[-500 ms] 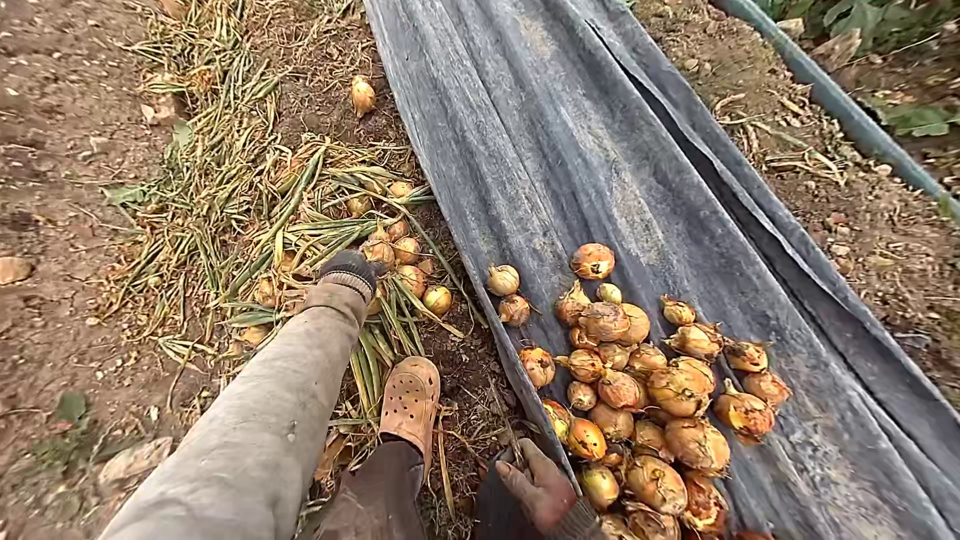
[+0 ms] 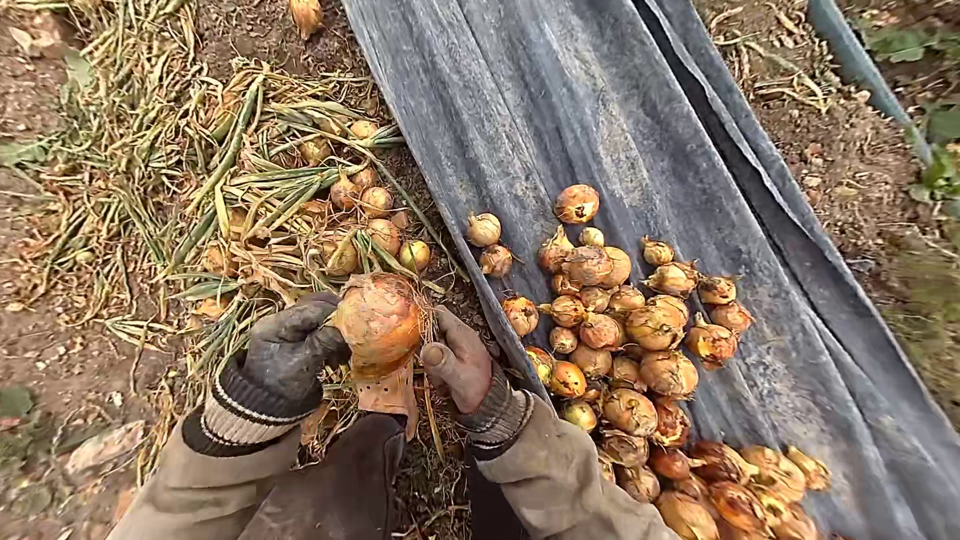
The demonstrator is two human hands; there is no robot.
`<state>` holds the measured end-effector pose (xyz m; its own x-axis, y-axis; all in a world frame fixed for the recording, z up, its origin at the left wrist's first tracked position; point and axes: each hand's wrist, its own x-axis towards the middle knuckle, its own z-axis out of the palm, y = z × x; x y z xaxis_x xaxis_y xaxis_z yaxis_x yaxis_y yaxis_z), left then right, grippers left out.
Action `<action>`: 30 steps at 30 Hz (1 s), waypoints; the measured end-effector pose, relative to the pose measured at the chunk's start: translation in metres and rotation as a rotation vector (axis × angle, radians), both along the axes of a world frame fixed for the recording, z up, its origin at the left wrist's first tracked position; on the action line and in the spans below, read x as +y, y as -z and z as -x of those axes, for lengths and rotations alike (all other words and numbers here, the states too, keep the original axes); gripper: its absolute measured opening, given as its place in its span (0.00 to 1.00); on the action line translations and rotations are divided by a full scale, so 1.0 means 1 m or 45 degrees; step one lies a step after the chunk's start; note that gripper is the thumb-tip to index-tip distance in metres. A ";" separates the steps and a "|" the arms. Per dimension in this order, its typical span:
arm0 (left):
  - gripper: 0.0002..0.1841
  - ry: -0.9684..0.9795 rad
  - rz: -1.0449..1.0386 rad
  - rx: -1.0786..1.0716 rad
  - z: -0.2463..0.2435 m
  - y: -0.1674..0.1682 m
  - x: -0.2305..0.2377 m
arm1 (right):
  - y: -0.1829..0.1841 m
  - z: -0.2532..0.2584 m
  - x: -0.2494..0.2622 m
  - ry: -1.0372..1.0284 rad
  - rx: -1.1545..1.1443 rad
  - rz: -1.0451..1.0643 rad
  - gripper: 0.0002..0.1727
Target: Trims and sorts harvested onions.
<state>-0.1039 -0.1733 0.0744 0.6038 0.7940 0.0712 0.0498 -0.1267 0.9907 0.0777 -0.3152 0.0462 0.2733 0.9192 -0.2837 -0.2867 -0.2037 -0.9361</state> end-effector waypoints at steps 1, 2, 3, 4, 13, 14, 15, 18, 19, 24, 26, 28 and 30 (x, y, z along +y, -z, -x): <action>0.12 0.105 0.058 -0.002 0.004 -0.003 -0.006 | -0.004 0.001 -0.001 0.055 -0.055 -0.113 0.51; 0.15 0.190 0.122 -0.015 0.006 -0.007 -0.012 | -0.006 0.002 -0.003 0.090 -0.113 -0.182 0.50; 0.16 0.255 0.160 -0.044 0.006 -0.010 -0.015 | -0.006 0.002 -0.005 0.116 -0.177 -0.217 0.48; 0.16 0.302 0.153 -0.058 0.004 -0.012 -0.016 | -0.007 0.003 -0.006 0.146 -0.244 -0.225 0.46; 0.19 0.481 -1.234 0.402 0.005 -0.018 0.040 | 0.000 0.007 0.010 0.257 -0.324 0.051 0.34; 0.20 0.386 -1.286 0.492 0.006 -0.017 0.046 | 0.004 0.007 0.010 0.246 -0.335 0.057 0.34; 0.21 0.249 -1.268 0.586 0.008 -0.014 0.054 | 0.008 0.008 0.009 0.230 -0.355 0.080 0.35; 0.23 -0.028 -0.997 0.734 0.009 -0.005 0.071 | 0.021 0.007 0.004 -0.074 -0.498 0.397 0.37; 0.21 0.066 -0.989 0.718 0.003 -0.005 0.070 | 0.022 0.003 0.006 -0.296 -0.515 0.553 0.40; 0.16 1.133 -0.605 1.154 -0.063 -0.013 0.022 | 0.050 0.014 0.002 0.120 -0.004 0.587 0.24; 0.14 1.062 -0.575 1.218 -0.092 -0.004 0.026 | 0.041 0.006 -0.006 0.418 0.173 0.473 0.26; 0.14 0.756 -0.678 1.250 -0.117 0.019 0.064 | 0.028 -0.009 -0.015 0.622 0.100 0.327 0.35; 0.18 0.377 -0.650 1.452 -0.136 0.041 0.115 | 0.017 -0.034 -0.027 0.757 -0.018 0.142 0.41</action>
